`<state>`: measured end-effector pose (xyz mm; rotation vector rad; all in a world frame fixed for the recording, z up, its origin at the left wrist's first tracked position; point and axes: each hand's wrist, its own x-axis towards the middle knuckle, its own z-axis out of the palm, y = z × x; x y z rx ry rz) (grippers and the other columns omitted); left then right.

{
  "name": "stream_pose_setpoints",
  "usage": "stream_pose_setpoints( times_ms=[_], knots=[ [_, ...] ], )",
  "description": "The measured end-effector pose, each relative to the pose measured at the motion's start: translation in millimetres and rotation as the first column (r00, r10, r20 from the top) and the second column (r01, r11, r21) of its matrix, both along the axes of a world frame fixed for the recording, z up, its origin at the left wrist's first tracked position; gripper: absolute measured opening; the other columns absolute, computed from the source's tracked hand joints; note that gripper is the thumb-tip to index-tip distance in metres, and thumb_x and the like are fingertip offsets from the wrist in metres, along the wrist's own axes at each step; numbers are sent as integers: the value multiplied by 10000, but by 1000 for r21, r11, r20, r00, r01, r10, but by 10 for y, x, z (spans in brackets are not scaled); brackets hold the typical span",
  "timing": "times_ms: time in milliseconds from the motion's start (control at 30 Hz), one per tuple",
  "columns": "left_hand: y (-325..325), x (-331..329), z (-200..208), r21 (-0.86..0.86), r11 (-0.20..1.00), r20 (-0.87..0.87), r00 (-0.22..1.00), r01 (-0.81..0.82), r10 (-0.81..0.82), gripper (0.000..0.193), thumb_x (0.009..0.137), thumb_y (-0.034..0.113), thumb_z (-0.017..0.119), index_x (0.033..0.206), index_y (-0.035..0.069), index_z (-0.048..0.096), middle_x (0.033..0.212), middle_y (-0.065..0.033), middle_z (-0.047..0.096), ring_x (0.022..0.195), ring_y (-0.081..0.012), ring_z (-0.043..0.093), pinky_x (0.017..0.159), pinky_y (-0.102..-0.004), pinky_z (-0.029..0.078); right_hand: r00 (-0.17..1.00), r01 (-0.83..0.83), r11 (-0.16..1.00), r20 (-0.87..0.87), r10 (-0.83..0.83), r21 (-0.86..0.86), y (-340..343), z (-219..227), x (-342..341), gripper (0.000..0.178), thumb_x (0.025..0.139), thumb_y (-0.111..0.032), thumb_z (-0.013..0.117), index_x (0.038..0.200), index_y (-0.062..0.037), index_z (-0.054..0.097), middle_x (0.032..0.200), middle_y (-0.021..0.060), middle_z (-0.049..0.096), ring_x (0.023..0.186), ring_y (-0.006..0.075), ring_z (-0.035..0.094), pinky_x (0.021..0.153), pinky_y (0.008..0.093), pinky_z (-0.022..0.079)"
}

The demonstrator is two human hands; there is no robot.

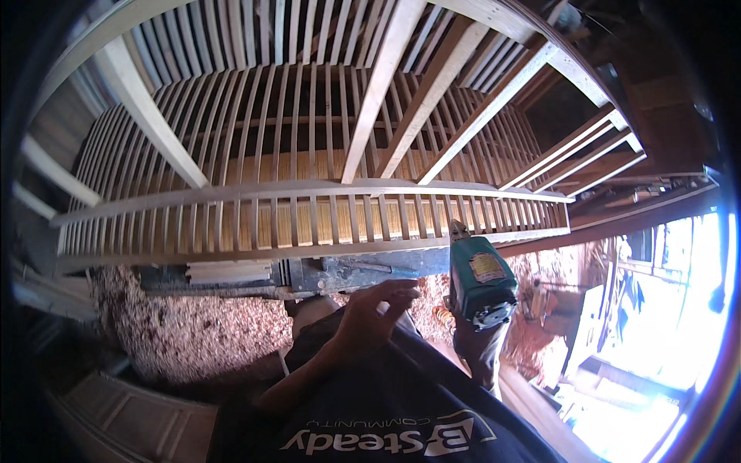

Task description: The person assembles a curved wooden frame by placing thin wooden slats into position and securing them with a pneumatic nail gun. The person repeatedly aligns each slat and fastens it to the structure, working along the curve of the frame.

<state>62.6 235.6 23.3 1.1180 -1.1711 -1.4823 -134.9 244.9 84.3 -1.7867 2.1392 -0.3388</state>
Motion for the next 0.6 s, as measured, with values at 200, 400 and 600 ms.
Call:
stream_pose_setpoints(
  times_ms=[200, 400, 600],
  knots=[
    [-265, 520, 322, -144, 937, -324, 880, 318, -348, 1000, 745, 378, 829, 1480, 18, 255, 1342, -179, 481, 1211, -267, 506, 1024, -426, 398, 972, 176, 983, 149, -181, 46, 131, 141, 912, 489, 745, -180, 762, 1153, 8, 567, 1033, 186, 633, 900, 338, 620, 767, 428, 493],
    [-465, 731, 506, 106, 951, -354, 905, 290, -237, 1147, 691, 336, 879, 1497, 13, 130, 1362, -192, 447, 1234, -261, 499, 1023, -397, 420, 965, 165, 986, 202, -167, 28, 45, 238, 1345, 570, 751, -195, 756, 1230, 10, 523, 984, 203, 633, 846, 363, 630, 719, 440, 502],
    [-797, 833, 428, 333, 927, -297, 952, 172, -70, 688, 756, 210, 812, 1294, -13, 445, 1119, -109, 602, 1031, -168, 596, 909, -317, 490, 956, 124, 990, 274, -103, -61, -294, 239, 1549, 651, 757, -209, 749, 1307, 13, 479, 935, 220, 633, 792, 387, 641, 672, 452, 511]
  ],
)
